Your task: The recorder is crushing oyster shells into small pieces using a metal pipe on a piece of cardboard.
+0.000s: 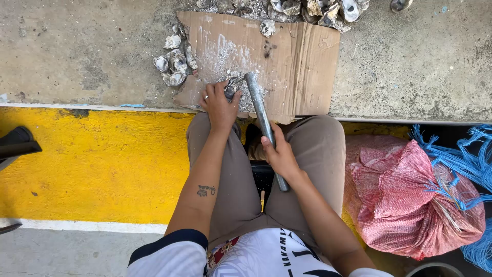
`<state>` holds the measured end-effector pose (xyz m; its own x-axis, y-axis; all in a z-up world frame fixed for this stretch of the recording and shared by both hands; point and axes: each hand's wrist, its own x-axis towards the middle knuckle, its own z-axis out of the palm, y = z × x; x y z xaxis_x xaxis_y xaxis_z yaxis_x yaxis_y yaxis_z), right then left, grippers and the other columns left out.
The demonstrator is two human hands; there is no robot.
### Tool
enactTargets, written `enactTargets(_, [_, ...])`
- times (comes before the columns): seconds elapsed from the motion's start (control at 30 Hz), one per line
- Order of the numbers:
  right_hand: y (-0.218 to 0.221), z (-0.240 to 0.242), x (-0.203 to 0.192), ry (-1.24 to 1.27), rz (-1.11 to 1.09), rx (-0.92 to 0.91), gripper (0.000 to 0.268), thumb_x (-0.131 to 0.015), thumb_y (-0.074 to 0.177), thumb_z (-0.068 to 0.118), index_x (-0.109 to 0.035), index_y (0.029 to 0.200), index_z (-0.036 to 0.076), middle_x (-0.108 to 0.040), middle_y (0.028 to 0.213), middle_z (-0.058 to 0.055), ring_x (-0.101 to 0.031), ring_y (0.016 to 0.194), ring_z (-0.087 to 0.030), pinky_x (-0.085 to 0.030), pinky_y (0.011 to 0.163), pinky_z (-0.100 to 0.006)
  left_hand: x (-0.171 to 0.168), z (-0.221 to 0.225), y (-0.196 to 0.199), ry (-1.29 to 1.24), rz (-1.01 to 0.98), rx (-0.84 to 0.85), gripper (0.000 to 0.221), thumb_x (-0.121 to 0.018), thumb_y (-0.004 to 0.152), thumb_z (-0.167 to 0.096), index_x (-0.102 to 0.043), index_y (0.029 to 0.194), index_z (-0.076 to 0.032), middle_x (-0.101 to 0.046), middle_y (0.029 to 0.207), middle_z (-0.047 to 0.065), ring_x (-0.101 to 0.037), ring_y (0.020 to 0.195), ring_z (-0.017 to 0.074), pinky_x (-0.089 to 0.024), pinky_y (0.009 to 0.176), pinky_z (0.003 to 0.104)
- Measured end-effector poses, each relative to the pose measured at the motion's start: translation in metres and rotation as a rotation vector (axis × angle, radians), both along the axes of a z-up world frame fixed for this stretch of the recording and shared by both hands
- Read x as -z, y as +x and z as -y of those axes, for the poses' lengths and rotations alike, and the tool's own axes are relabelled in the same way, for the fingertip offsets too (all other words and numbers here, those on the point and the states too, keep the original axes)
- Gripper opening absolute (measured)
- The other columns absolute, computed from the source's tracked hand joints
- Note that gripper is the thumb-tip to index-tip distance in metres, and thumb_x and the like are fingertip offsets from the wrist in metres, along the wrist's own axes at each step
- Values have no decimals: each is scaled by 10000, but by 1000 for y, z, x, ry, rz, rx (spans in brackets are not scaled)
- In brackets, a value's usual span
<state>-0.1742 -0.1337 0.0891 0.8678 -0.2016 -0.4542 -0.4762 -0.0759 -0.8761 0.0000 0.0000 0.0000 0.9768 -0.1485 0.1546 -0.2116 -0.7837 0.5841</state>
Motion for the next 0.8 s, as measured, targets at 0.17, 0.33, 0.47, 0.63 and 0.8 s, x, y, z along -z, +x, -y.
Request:
enactTargets(0.17, [-14, -1, 20, 134, 234, 177, 616, -504, 1090, 319, -261, 1585, 45, -553, 818, -25, -524, 612, -85, -462, 528, -259, 0, 1, -2, -2, -1, 0, 521, -863, 807, -354, -612, 1223, -165, -530, 1181, 98, -482, 1199, 365, -287, 1056, 576])
enactTargets(0.33, [-5, 0, 9, 26, 115, 145, 645, -499, 1065, 312, -221, 1586, 50, -569, 771, -32, -544, 594, -76, -474, 507, -252, 3, 0, -1, 10, 41, 0, 512, -860, 818, -355, -614, 1221, -157, -536, 1182, 102, -476, 1199, 373, -284, 1045, 577])
enactTargets(0.47, [-4, 1, 6, 167, 2, 56, 634, -511, 1046, 303, -278, 1587, 67, -537, 775, -15, -508, 559, -88, -464, 491, -256, 2, 0, -2, -5, 14, 9, 504, -850, 830, -358, -619, 1230, -155, -533, 1178, 95, -491, 1190, 354, -287, 1062, 572])
enactTargets(0.63, [-14, -1, 23, 249, 289, 211, 622, -513, 1109, 282, -212, 1617, 83, -538, 845, -18, -527, 642, -87, -479, 560, -256, 2, -1, 0, -5, 25, 0, 515, -859, 813, -356, -624, 1220, -145, -539, 1184, 99, -481, 1201, 370, -279, 1045, 575])
enactTargets(0.8, [-2, -1, 15, 164, 0, 21, 646, -512, 1034, 280, -243, 1586, 77, -538, 781, -15, -517, 548, -88, -478, 495, -254, 3, -1, 0, -4, -10, -3, 519, -857, 820, -373, -615, 1224, -155, -535, 1183, 101, -489, 1204, 364, -280, 1058, 574])
